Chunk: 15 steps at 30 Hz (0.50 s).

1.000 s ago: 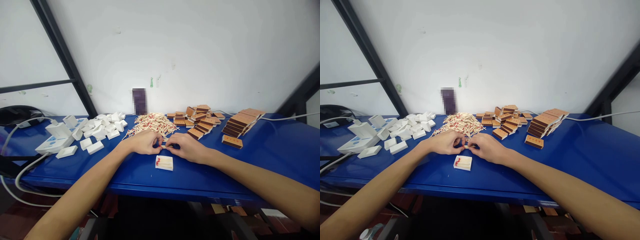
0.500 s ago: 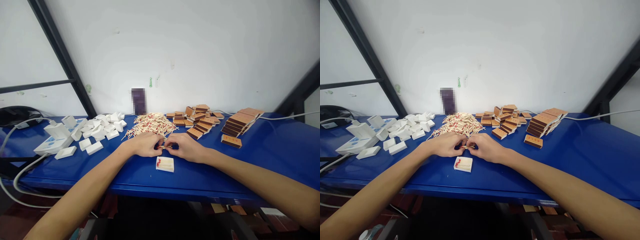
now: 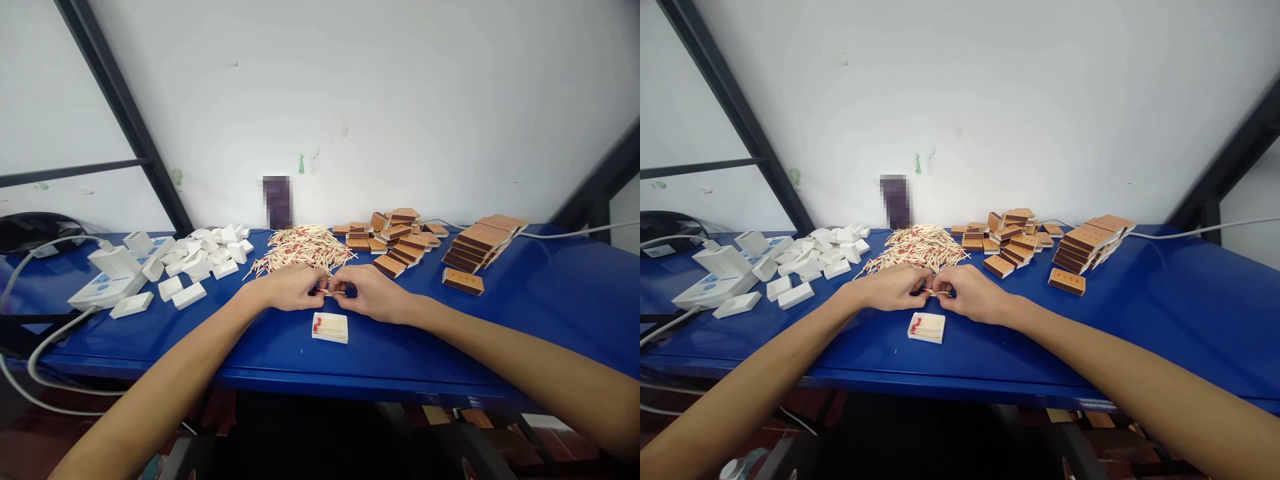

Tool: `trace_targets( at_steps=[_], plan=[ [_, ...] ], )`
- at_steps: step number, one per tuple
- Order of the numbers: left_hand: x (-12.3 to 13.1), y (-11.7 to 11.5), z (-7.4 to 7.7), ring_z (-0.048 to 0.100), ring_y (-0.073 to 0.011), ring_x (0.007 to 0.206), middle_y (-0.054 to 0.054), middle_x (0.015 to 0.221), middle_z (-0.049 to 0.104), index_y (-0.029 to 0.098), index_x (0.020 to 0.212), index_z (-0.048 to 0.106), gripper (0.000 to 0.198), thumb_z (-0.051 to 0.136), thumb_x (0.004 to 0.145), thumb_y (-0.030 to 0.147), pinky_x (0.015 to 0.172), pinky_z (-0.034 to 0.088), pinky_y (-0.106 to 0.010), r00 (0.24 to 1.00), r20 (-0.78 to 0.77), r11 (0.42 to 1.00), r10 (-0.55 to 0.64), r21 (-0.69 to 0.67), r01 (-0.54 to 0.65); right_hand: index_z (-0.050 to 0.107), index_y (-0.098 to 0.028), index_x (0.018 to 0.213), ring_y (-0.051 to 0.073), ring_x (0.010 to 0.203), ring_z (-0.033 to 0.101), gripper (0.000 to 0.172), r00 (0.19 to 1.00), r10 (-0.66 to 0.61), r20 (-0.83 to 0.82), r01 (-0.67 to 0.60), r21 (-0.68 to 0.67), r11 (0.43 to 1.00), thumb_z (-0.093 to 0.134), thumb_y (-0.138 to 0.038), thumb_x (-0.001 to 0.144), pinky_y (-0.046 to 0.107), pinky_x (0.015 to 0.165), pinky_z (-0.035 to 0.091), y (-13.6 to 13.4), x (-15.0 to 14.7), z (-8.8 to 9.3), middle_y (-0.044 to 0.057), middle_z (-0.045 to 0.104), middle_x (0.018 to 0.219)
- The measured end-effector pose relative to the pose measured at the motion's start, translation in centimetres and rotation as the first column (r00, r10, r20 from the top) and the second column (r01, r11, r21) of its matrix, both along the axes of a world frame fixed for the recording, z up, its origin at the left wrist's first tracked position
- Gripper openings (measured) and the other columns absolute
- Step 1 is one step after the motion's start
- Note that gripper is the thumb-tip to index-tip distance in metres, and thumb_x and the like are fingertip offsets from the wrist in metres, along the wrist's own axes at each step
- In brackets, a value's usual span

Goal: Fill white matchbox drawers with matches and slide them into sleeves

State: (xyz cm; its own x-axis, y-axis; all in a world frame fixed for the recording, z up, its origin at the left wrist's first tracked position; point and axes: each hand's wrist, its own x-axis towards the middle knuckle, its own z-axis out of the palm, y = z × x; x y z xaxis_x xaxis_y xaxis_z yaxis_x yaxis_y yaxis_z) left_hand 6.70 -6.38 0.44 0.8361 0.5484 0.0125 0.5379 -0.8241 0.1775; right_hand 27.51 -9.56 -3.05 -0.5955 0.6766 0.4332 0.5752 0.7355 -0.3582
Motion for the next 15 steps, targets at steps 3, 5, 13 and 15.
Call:
trace_targets(
  at_steps=[3,5,13,15],
  plan=[
    [0.03,0.15,-0.17,0.048,-0.0134,0.059,0.002,0.067,0.055,0.019,0.085,0.053,0.008,0.054,0.082,0.027,0.054,0.031,-0.027,1.000,0.002,1.000,-0.001,0.009,0.001,0.066,-0.017,0.083,0.012,0.066,0.059,0.009,1.000,-0.012,-0.007,0.012,-0.009,1.000,0.063,-0.010,0.078,0.024,0.063,0.044,0.10,0.02,-0.11,0.001,0.067,0.075],
    [-0.01,0.27,-0.28,0.048,-0.0137,0.060,0.001,0.069,0.055,0.019,0.088,0.052,0.010,0.052,0.085,0.028,0.055,0.031,-0.027,1.000,0.003,1.000,-0.015,0.002,0.015,0.065,-0.017,0.084,0.012,0.064,0.059,0.011,1.000,-0.009,-0.024,0.008,-0.023,1.000,0.063,-0.009,0.076,0.023,0.061,0.044,0.21,0.04,-0.20,0.000,0.066,0.073],
    [-0.09,0.41,-0.53,0.056,-0.0175,0.070,-0.004,0.082,0.062,0.017,0.098,0.053,0.017,0.045,0.094,0.032,0.062,0.037,-0.028,0.998,-0.052,0.999,-0.029,0.026,0.031,0.065,-0.018,0.081,0.011,0.061,0.057,0.011,0.997,0.003,-0.071,-0.003,0.000,1.000,0.063,-0.009,0.075,0.023,0.060,0.044,0.48,0.17,-0.35,-0.001,0.065,0.070],
    [-0.02,0.40,-0.57,0.056,-0.0178,0.069,-0.005,0.081,0.062,0.017,0.096,0.053,0.016,0.046,0.093,0.031,0.061,0.037,-0.029,0.998,-0.061,0.999,-0.020,0.035,0.022,0.066,-0.018,0.081,0.011,0.060,0.056,0.011,0.998,0.002,-0.068,-0.002,0.004,1.000,0.063,-0.009,0.075,0.022,0.059,0.044,0.45,0.16,-0.28,-0.001,0.064,0.068]
  ],
)
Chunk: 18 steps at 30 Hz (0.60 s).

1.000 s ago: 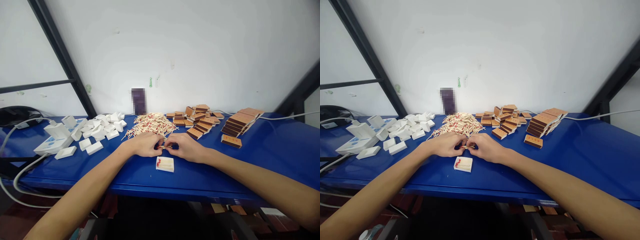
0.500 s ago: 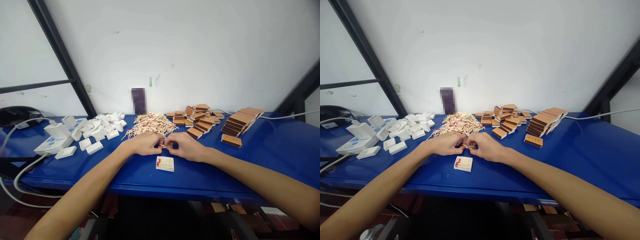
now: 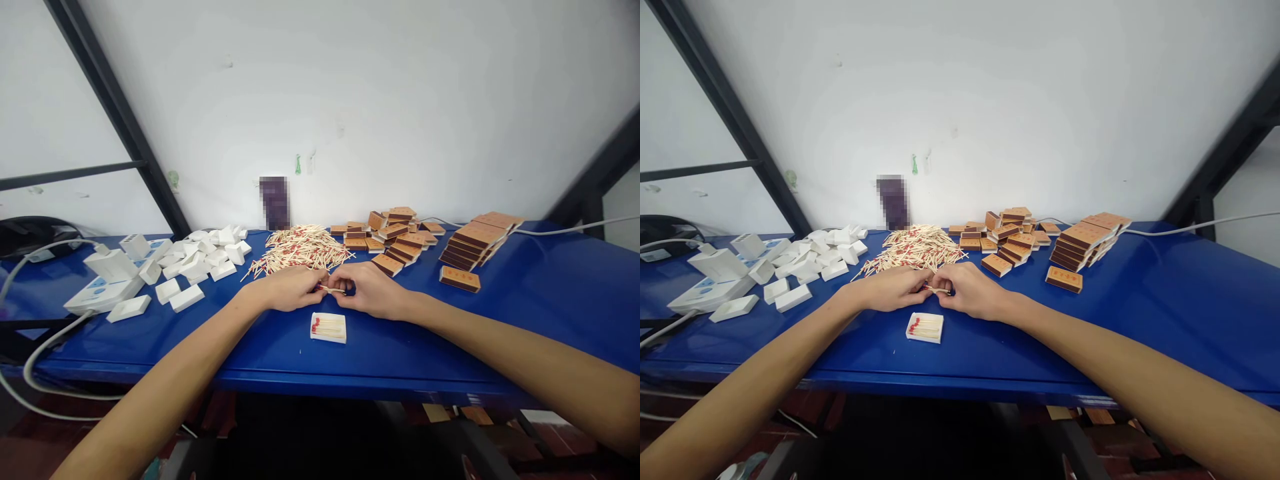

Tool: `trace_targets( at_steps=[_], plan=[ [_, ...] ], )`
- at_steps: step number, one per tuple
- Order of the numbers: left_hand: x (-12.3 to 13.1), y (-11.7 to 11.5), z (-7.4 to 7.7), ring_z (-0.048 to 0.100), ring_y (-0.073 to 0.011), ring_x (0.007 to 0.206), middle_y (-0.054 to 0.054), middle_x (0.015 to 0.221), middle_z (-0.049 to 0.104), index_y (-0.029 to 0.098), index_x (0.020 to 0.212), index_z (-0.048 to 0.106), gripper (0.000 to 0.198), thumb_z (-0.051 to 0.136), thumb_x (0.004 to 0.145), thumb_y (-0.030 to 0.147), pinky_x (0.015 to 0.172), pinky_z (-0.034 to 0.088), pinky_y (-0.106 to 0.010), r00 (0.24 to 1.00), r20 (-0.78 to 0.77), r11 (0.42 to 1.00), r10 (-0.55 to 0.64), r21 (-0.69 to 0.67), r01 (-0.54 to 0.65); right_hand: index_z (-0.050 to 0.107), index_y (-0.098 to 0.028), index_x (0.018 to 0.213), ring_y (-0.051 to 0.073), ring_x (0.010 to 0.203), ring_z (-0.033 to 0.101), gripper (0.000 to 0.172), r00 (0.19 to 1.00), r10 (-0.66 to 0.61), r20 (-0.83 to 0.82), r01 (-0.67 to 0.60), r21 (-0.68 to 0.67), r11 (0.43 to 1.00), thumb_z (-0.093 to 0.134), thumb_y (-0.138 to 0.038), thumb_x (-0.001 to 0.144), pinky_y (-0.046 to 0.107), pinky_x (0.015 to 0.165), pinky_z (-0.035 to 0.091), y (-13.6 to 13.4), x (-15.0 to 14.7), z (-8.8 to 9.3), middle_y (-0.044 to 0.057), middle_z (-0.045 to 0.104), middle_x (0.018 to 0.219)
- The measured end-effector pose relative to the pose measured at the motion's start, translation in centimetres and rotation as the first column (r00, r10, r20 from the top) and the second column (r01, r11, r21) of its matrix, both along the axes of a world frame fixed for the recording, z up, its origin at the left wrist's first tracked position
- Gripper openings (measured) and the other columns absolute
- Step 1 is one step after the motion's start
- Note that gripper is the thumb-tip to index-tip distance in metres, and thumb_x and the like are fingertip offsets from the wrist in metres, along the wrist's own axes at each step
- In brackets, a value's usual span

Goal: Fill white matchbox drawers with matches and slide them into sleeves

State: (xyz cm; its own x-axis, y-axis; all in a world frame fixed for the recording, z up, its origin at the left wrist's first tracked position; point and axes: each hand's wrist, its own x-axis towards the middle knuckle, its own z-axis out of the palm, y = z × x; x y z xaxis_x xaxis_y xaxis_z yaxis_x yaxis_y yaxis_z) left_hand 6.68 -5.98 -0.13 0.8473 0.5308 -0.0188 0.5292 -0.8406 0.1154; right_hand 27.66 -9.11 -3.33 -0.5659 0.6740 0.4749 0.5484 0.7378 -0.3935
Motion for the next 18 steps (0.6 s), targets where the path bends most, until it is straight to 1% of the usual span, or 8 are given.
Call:
trace_targets(
  at_steps=[4,10,14,18],
  plan=[
    [0.18,0.00,-0.03,0.055,-0.0175,0.066,-0.004,0.078,0.061,0.017,0.094,0.052,0.014,0.048,0.092,0.030,0.060,0.036,-0.028,1.000,-0.013,1.000,0.010,0.005,-0.010,0.066,-0.017,0.082,0.011,0.061,0.057,0.012,1.000,-0.002,0.004,0.002,-0.005,1.000,0.063,-0.008,0.075,0.022,0.059,0.044,-0.03,-0.04,0.06,-0.001,0.065,0.069],
    [0.46,-0.17,0.02,0.052,-0.0167,0.063,-0.002,0.071,0.057,0.017,0.090,0.050,0.011,0.049,0.090,0.028,0.057,0.033,-0.028,1.000,-0.005,1.000,0.012,0.012,-0.012,0.067,-0.017,0.082,0.011,0.060,0.058,0.009,1.000,0.003,-0.014,-0.004,-0.004,1.000,0.063,-0.009,0.077,0.023,0.058,0.044,0.06,0.07,-0.05,-0.001,0.066,0.069],
    [0.49,-0.31,0.16,0.051,-0.0156,0.062,-0.001,0.071,0.057,0.017,0.090,0.050,0.009,0.048,0.090,0.026,0.058,0.033,-0.027,1.000,0.006,1.000,0.015,-0.007,-0.015,0.068,-0.016,0.083,0.011,0.060,0.058,0.010,1.000,0.006,-0.013,-0.005,0.022,1.000,0.063,-0.010,0.078,0.022,0.058,0.044,0.01,0.11,0.03,0.000,0.066,0.069],
    [0.29,-0.13,0.19,0.052,-0.0147,0.062,-0.001,0.072,0.057,0.017,0.089,0.051,0.010,0.049,0.090,0.027,0.058,0.034,-0.026,1.000,0.023,0.999,-0.008,-0.036,0.009,0.068,-0.016,0.083,0.011,0.060,0.057,0.010,1.000,0.006,-0.014,-0.006,0.038,0.999,0.064,-0.009,0.078,0.022,0.058,0.044,-0.10,0.10,0.10,0.000,0.066,0.068]
  ],
)
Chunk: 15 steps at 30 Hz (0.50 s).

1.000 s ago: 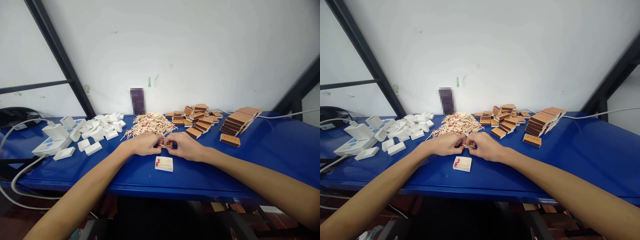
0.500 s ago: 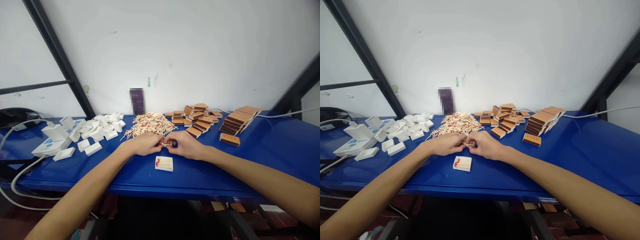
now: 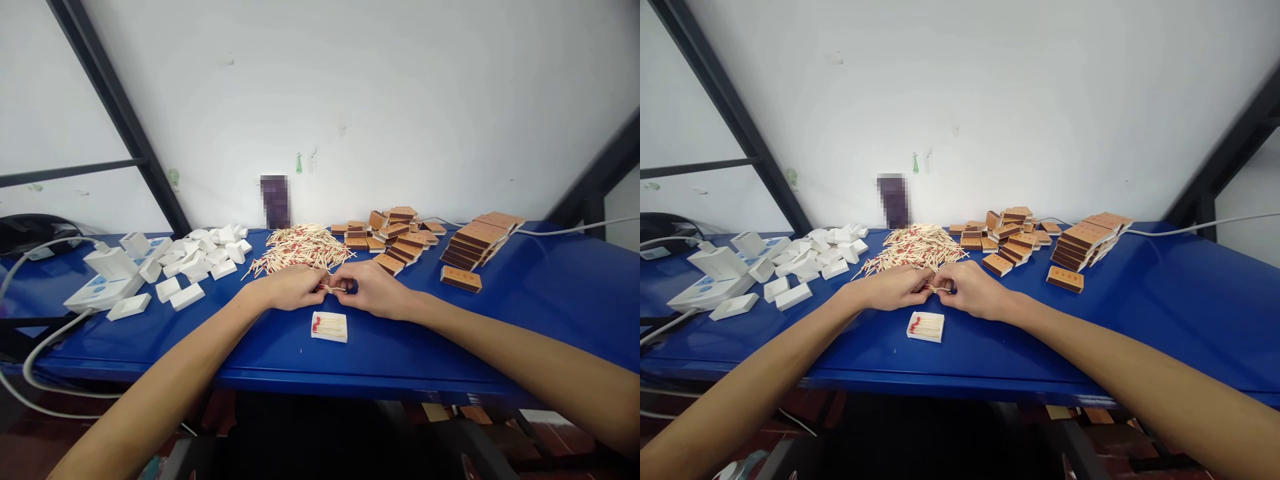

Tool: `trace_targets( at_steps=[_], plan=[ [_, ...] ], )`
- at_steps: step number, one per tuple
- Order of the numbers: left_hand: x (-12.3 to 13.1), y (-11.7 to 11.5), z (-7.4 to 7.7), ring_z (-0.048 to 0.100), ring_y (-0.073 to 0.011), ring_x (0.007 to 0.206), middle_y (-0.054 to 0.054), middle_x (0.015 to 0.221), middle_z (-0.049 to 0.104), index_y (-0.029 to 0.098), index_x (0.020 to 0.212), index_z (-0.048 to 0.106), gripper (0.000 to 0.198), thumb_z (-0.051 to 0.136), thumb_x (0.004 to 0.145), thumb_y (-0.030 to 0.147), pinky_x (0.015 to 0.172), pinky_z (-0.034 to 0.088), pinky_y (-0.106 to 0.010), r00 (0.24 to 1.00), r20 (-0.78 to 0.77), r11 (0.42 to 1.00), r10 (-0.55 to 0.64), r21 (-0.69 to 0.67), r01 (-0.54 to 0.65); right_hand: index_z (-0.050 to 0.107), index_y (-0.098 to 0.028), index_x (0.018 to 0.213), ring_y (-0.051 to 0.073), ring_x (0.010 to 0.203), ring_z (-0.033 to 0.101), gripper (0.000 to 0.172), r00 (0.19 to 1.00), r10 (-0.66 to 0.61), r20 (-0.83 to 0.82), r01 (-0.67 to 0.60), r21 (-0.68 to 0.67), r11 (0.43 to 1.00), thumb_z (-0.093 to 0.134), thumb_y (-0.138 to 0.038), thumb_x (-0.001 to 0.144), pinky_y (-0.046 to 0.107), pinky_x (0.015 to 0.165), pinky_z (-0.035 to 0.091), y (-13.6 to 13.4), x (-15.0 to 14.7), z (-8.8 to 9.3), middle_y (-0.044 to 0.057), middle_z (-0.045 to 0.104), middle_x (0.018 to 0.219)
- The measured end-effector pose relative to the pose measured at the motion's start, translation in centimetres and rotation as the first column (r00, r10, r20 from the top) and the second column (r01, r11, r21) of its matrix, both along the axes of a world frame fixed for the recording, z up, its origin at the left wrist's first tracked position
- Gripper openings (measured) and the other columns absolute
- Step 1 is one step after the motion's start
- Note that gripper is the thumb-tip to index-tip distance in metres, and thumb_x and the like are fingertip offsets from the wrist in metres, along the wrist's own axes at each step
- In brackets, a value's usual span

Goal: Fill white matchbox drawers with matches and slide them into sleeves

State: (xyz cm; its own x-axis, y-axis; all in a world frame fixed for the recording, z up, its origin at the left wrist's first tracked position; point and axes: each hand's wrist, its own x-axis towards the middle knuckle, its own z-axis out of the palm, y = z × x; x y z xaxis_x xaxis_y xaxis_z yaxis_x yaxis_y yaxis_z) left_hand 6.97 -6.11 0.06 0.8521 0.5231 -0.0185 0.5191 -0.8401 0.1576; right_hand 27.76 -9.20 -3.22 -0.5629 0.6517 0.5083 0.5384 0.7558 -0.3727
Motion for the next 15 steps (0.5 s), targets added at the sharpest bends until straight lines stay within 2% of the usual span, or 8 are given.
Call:
trace_targets(
  at_steps=[9,15],
  plan=[
    [-0.1,0.2,-0.2,0.050,-0.0150,0.060,-0.001,0.071,0.057,0.017,0.088,0.051,0.013,0.048,0.090,0.029,0.056,0.034,-0.027,0.999,-0.035,1.000,-0.004,0.013,0.004,0.070,-0.017,0.086,0.011,0.061,0.060,0.011,1.000,0.019,-0.021,-0.020,-0.036,0.999,0.063,-0.011,0.079,0.022,0.059,0.046,-0.1,0.0,0.1,0.000,0.068,0.071],
    [-0.2,-0.8,1.4,0.051,-0.0150,0.063,-0.002,0.075,0.058,0.016,0.092,0.052,0.013,0.047,0.091,0.027,0.058,0.034,-0.027,0.999,-0.025,0.999,0.038,0.017,-0.038,0.070,-0.017,0.086,0.012,0.063,0.060,0.008,0.998,0.016,-0.065,-0.013,0.043,0.999,0.063,-0.016,0.081,0.024,0.062,0.047,-0.3,-0.1,0.6,0.002,0.070,0.074]
  ],
)
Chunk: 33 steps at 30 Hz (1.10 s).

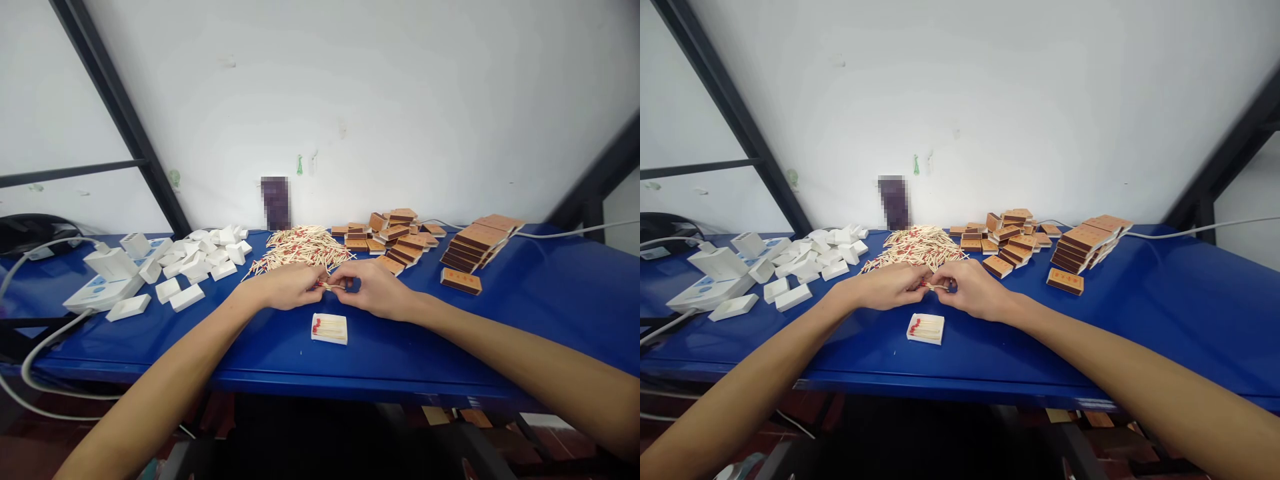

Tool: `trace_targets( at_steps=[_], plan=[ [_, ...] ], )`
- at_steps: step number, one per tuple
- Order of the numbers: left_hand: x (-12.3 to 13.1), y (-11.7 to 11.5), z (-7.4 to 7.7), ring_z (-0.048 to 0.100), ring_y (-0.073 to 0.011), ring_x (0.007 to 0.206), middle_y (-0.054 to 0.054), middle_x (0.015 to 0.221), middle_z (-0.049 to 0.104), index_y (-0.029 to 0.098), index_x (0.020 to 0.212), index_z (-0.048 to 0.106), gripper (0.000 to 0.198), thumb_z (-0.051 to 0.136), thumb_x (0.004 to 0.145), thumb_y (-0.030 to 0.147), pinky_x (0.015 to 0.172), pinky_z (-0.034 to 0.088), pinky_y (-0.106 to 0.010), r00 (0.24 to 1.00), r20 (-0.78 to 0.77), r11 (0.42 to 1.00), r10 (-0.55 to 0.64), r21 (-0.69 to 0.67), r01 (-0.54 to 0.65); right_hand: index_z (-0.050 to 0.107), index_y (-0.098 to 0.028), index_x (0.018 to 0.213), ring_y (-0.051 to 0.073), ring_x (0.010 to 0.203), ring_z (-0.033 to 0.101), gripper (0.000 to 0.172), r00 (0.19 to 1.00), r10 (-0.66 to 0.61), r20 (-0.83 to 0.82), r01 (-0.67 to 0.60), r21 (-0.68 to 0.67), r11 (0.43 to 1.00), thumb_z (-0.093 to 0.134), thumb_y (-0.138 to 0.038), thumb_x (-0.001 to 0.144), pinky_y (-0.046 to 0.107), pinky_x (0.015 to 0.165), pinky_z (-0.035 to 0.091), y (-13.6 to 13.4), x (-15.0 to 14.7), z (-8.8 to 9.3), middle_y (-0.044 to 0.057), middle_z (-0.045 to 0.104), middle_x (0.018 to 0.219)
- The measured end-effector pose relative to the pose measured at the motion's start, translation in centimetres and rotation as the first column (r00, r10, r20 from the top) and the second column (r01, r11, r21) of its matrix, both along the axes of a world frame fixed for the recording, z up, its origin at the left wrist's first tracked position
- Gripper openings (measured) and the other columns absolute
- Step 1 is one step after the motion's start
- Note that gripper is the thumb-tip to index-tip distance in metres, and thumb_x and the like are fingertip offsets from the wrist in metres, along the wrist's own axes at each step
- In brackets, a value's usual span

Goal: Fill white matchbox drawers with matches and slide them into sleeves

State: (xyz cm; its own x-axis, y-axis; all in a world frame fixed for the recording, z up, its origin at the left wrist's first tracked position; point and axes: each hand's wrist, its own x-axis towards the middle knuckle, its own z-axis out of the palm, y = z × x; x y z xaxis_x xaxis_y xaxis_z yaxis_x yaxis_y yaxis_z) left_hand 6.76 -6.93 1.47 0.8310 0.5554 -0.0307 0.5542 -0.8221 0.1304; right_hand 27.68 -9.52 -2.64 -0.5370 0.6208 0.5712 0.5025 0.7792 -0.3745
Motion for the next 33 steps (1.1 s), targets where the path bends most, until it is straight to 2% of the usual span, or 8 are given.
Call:
trace_targets(
  at_steps=[5,9,13,20,23,28,33],
  plan=[
    [-0.4,-1.7,1.6,0.048,-0.0130,0.060,0.001,0.070,0.055,0.017,0.091,0.054,0.011,0.049,0.088,0.026,0.056,0.031,-0.025,0.999,0.012,0.999,-0.041,-0.030,0.041,0.070,-0.016,0.084,0.012,0.063,0.060,0.007,0.999,0.028,-0.032,-0.027,0.022,0.999,0.063,-0.017,0.083,0.024,0.062,0.047,-1.9,-0.2,0.8,0.003,0.069,0.074],
    [-0.4,-2.6,2.0,0.042,-0.0103,0.052,0.005,0.060,0.048,0.017,0.084,0.054,0.010,0.054,0.084,0.027,0.052,0.028,-0.025,0.998,-0.002,0.986,-0.067,-0.152,0.066,0.069,-0.016,0.083,0.010,0.063,0.060,0.007,0.997,0.075,-0.036,-0.075,-0.015,0.997,0.063,-0.013,0.081,0.021,0.061,0.046,-3.6,-0.5,1.0,0.001,0.069,0.073],
    [-0.3,-2.8,1.9,0.039,-0.0081,0.049,0.007,0.057,0.045,0.017,0.075,0.054,0.014,0.061,0.078,0.028,0.051,0.029,-0.024,0.997,0.017,0.961,-0.078,-0.264,0.080,0.067,-0.017,0.081,0.009,0.062,0.059,0.009,0.992,0.128,-0.014,-0.129,-0.019,0.992,0.063,-0.009,0.079,0.020,0.060,0.044,-4.4,-0.8,0.8,-0.001,0.069,0.073],
    [0.0,-2.8,1.6,0.037,-0.0066,0.046,0.008,0.053,0.045,0.016,0.066,0.055,0.014,0.067,0.068,0.023,0.049,0.028,-0.023,0.993,0.065,0.941,-0.100,-0.319,0.116,0.066,-0.017,0.085,0.011,0.068,0.059,0.010,0.968,0.229,0.097,-0.222,-0.080,0.972,0.060,-0.009,0.081,0.022,0.063,0.044,-4.6,-0.6,0.6,0.002,0.067,0.079],
    [-0.1,-2.7,1.4,0.036,-0.0067,0.047,0.008,0.052,0.043,0.017,0.067,0.056,0.013,0.067,0.067,0.024,0.048,0.027,-0.023,0.991,0.094,0.939,-0.095,-0.323,0.120,0.065,-0.017,0.085,0.012,0.069,0.058,0.009,0.966,0.233,0.111,-0.226,-0.067,0.972,0.060,-0.010,0.083,0.023,0.063,0.044,-4.4,-0.5,0.6,0.002,0.066,0.079],
    [-0.5,-2.2,1.0,0.033,-0.0076,0.049,0.008,0.054,0.038,0.018,0.074,0.056,0.022,0.070,0.070,0.034,0.047,0.026,-0.023,0.991,0.109,0.923,-0.080,-0.367,0.115,0.067,-0.018,0.086,0.017,0.078,0.060,0.008,0.969,0.183,0.168,-0.193,0.044,0.980,0.060,-0.014,0.085,0.031,0.077,0.044,-4.2,-0.5,0.8,0.004,0.069,0.081],
    [-0.7,-1.8,0.7,0.035,-0.0081,0.051,0.008,0.058,0.038,0.018,0.078,0.055,0.022,0.071,0.071,0.031,0.048,0.028,-0.022,0.989,0.126,0.889,-0.081,-0.439,0.129,0.067,-0.019,0.084,0.016,0.075,0.059,0.009,0.959,0.161,0.233,-0.158,-0.034,0.987,0.060,-0.014,0.085,0.032,0.077,0.042,-4.2,-0.6,1.2,0.002,0.070,0.078]
  ],
)
